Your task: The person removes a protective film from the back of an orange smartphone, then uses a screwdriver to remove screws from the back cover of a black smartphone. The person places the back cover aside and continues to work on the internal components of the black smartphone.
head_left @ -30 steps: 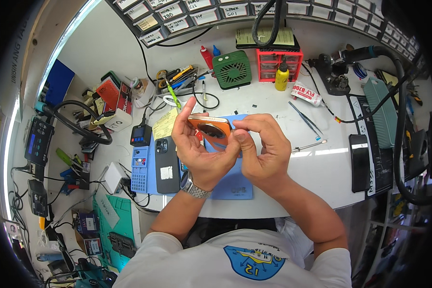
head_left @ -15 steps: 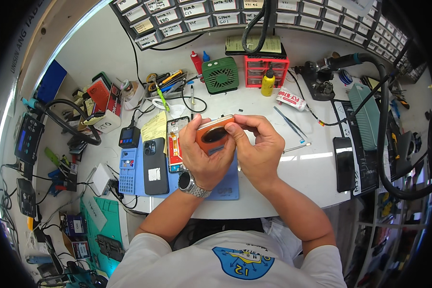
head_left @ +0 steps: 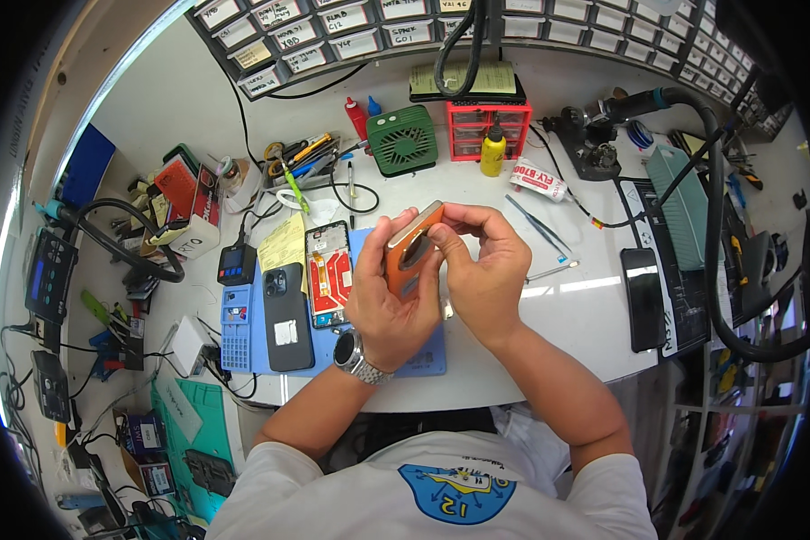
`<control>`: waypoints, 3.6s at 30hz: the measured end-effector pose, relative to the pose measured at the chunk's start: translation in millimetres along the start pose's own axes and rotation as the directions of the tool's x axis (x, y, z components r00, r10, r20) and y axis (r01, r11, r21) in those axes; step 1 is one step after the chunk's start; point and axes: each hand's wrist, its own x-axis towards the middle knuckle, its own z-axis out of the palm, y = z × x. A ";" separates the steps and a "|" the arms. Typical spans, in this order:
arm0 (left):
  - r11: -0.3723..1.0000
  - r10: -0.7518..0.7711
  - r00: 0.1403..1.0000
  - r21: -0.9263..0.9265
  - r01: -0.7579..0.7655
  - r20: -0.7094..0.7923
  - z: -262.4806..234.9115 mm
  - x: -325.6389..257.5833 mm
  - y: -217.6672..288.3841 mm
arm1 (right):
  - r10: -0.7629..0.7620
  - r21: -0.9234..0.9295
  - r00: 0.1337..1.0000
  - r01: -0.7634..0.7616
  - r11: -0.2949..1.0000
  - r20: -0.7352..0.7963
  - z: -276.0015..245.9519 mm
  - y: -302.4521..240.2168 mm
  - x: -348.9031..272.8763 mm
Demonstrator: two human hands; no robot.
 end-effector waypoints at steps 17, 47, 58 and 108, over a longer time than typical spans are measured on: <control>0.982 -0.158 0.932 -0.043 0.181 0.327 -22.1 11.5 -1.1 | 0.109 0.257 0.979 -0.152 0.954 0.174 -4.6 4.7 6.8; 0.985 -0.128 0.930 -0.064 0.160 0.346 -25.9 15.8 -0.1 | 0.200 0.154 0.925 -0.260 0.953 0.323 -16.9 5.5 13.9; 0.908 -0.314 0.868 -0.146 0.393 0.384 -32.8 16.1 1.3 | 0.070 0.036 0.963 -0.082 0.996 0.260 -11.6 -5.4 15.2; 0.521 -0.547 0.606 -0.332 0.786 0.578 -37.1 24.4 -12.6 | -0.138 0.004 0.962 0.141 0.990 0.236 -1.0 -6.9 4.1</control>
